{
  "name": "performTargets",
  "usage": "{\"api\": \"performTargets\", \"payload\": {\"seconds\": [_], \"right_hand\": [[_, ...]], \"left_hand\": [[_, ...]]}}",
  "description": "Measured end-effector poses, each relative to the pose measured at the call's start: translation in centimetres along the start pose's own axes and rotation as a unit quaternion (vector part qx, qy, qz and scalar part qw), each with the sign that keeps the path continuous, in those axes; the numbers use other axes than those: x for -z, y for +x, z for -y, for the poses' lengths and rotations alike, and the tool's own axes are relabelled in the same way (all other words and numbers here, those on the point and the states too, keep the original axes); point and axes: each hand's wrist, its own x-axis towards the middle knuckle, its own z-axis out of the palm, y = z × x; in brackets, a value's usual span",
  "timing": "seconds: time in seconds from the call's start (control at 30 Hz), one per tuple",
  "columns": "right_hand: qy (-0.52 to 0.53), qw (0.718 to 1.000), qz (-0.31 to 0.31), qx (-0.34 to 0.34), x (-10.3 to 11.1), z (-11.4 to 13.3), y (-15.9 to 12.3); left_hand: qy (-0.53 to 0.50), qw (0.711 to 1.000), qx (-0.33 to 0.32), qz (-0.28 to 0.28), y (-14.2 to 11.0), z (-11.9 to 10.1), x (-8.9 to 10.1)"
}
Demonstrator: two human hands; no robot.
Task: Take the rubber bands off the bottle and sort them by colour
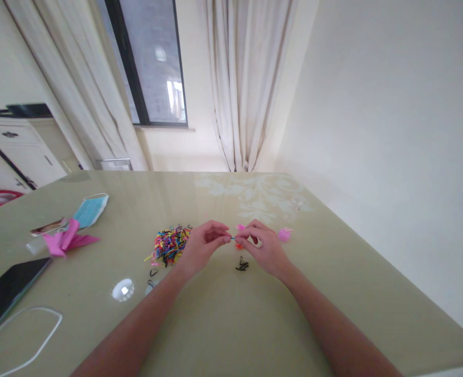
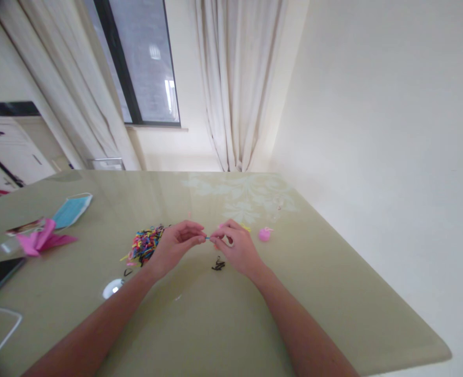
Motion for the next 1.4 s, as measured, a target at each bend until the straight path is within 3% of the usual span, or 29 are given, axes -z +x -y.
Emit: {"api": "performTargets", "payload": {"seconds": [0.17,0.23,0.3,0.37,0.43,0.5,0.6,0.87,1.17,1.4], "right_hand": [[-0.024,1.000,0.012,0.012,0.1,0.2,-0.1],[-0.012,1.000,0.004,0.004,0.3,0.1,0.0],[0.015,1.000,-0.010,-0.009,0.7,0.0,0.1],[0.049,0.998,-0.021,-0.025,1.2,-0.1,0.2],[0.081,0.996,-0.026,-0.040,1.9,-0.1,0.4],[0.110,0.992,-0.033,-0.049,2.6,-0.1,0.6],[0.150,0.985,-0.062,-0.057,3.7,-0.1,0.8],[0.170,0.976,-0.113,-0.080,6.0,-0.4,1.1],[0.157,0.979,-0.082,-0.100,7.1,-1.1,0.9],[0.085,0.990,-0.030,-0.111,8.4,-2.5,0.8]], "left_hand": [[0.021,1.000,-0.008,-0.007,0.1,0.0,-0.1],[0.084,0.996,-0.026,-0.017,0.1,-0.1,0.2],[0.210,0.976,-0.052,-0.038,0.1,-0.1,0.7],[0.378,0.922,-0.067,-0.054,0.0,0.1,1.5],[0.534,0.841,-0.056,-0.058,-0.2,0.5,2.3],[0.628,0.776,-0.035,-0.051,-0.3,1.0,3.0],[0.678,0.735,-0.011,-0.025,-0.2,1.6,3.6],[0.680,0.733,-0.011,-0.010,0.5,1.6,4.1],[0.707,0.706,-0.033,-0.002,0.3,1.5,4.3],[0.701,0.713,0.009,-0.024,0.6,0.4,3.9]]}}
